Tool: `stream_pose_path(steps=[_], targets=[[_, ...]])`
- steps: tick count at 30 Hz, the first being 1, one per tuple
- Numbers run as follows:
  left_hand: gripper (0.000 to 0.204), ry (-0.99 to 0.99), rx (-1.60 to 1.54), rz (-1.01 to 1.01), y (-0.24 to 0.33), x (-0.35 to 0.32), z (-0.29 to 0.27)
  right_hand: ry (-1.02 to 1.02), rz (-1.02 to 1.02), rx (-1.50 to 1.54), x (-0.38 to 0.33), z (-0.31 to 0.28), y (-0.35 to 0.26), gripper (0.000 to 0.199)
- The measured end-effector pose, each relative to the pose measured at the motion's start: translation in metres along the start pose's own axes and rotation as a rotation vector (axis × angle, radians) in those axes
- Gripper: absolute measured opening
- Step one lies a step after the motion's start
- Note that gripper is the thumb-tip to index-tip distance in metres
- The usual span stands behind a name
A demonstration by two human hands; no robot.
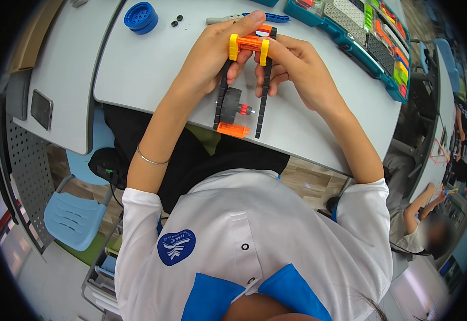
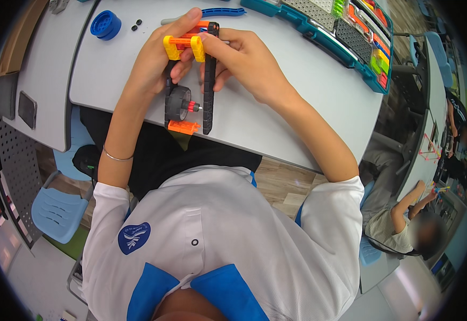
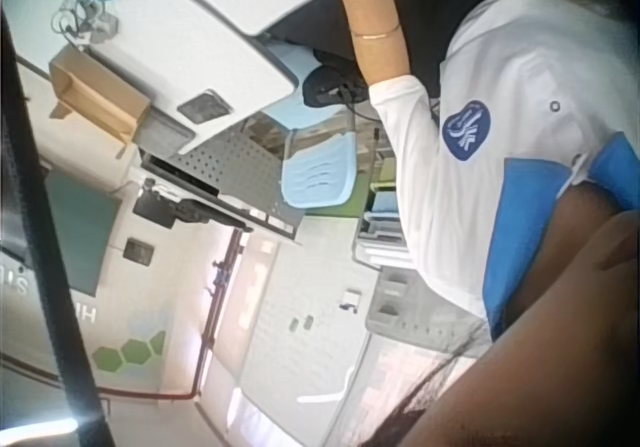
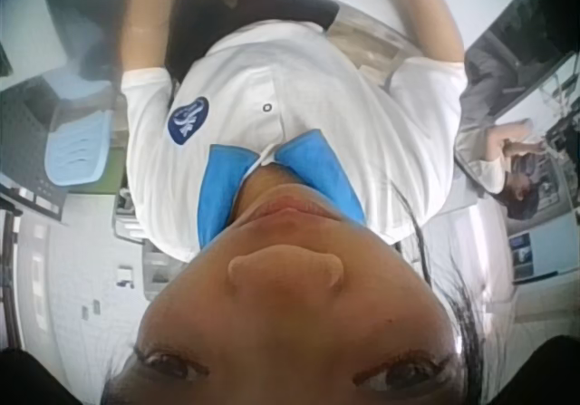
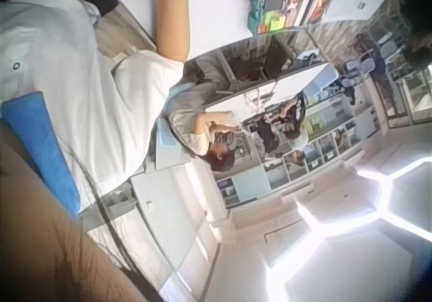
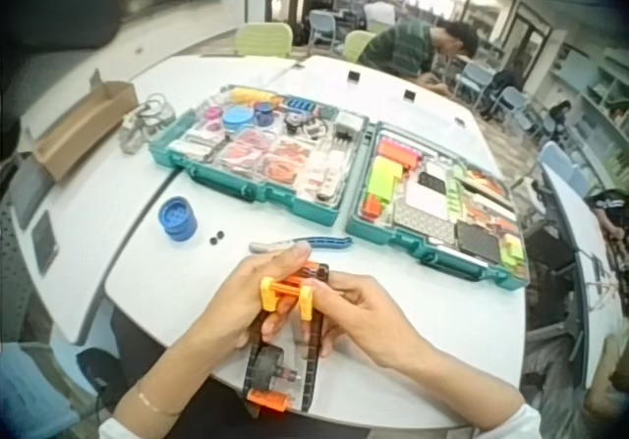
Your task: The person assembles a small mechanical device using colorful plastic components, a wheel, and a connector. They attach the wheel to a frame, connect a black flexible strip, and use pliers to remove small pins from the parts. The person then disassembles the structure into individual pieces on the table.
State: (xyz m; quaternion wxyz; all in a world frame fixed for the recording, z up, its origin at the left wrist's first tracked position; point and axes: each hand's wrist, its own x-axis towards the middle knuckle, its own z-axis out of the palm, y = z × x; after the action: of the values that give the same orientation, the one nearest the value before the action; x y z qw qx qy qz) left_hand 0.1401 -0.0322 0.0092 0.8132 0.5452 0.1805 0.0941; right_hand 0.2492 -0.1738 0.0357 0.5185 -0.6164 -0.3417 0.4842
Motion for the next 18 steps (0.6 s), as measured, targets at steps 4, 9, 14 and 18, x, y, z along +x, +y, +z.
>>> stream_pose_path(steps=[4,9,14,18], targets=[[0.052,-0.093,-0.027,-0.020,0.008,-0.002,-0.001,-0.021,-0.029,0.025,-0.002,0.002,-0.003,0.043],[0.054,-0.133,-0.027,-0.013,0.003,-0.003,-0.006,-0.037,-0.055,0.056,-0.003,0.002,0.002,0.045],[0.055,-0.091,0.050,0.040,0.000,0.004,-0.002,0.038,-0.088,-0.086,-0.002,-0.001,0.004,0.044],[0.054,-0.059,0.122,0.030,0.008,-0.001,-0.001,0.042,-0.059,-0.089,-0.005,0.002,-0.006,0.041]])
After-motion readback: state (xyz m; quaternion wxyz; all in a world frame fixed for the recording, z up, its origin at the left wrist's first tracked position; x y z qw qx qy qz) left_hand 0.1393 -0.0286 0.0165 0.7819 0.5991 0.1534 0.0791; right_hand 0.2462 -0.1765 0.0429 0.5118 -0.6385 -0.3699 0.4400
